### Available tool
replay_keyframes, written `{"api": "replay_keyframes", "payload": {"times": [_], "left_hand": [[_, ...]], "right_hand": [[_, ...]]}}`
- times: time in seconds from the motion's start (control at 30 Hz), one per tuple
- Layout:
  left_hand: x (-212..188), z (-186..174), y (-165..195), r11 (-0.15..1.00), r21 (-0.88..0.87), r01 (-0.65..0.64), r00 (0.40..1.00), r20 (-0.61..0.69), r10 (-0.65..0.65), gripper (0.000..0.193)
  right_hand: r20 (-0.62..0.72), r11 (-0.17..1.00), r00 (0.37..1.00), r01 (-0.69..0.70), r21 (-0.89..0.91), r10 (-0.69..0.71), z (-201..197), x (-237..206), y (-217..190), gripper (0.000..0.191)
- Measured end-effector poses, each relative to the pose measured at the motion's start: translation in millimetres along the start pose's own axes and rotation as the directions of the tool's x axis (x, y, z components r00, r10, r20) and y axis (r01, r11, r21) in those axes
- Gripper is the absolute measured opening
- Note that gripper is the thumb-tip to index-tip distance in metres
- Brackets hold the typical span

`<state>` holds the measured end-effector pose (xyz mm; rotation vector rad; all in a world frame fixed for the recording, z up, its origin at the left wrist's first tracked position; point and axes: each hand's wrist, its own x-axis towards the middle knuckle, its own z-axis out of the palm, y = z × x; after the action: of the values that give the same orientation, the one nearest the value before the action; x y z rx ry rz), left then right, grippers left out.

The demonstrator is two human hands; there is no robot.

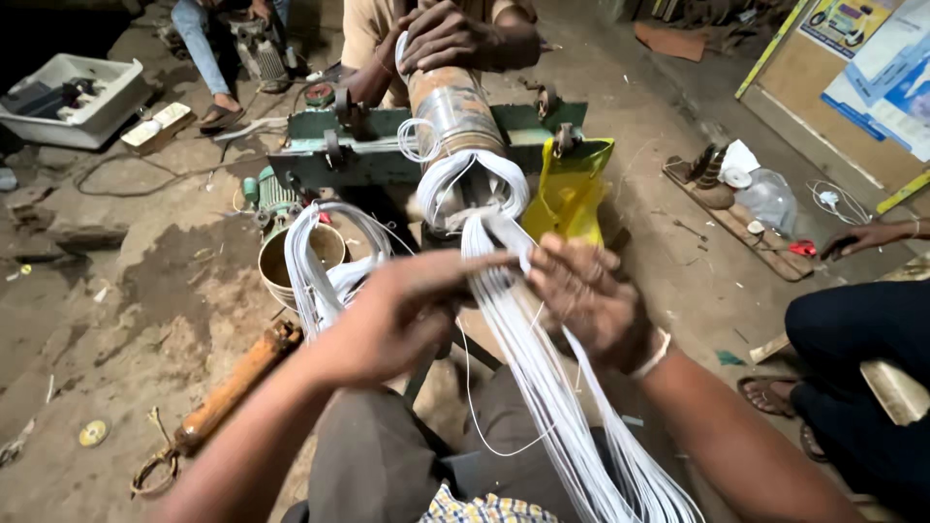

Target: The person sits at a wire-winding machine and handles loops of white wire, gathering and arranging the strands and guiding them onto the rotating drum of the machine. They repeatedly pull, fold and align bundles of wire with both hands while another worker steadies the drum.

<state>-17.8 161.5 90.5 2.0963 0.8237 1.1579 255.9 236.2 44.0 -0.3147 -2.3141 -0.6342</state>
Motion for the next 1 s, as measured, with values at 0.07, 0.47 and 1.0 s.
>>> {"api": "replay_keyframes", "payload": {"times": [0.07, 0.47, 1.0], "left_hand": [[-5, 18, -8, 0.903, 0.391, -0.177, 0.975, -0.058, 0.216, 0.065], [-21, 62, -33, 0.356, 0.934, -0.023, 0.92, -0.12, 0.374, 0.052], [-17, 14, -33, 0.535, 0.843, -0.058, 0.974, -0.069, 0.214, 0.052]], "right_hand": [[-0.024, 0.998, 0.999, -0.033, 0.046, 0.035, 1, 0, -9, 0.039], [0.1, 0.966, 0.962, -0.257, 0.007, 0.255, 1, 23, -37, 0.049], [0.115, 0.961, 0.962, -0.259, 0.1, 0.248, -14, 50, -23, 0.043]]}}
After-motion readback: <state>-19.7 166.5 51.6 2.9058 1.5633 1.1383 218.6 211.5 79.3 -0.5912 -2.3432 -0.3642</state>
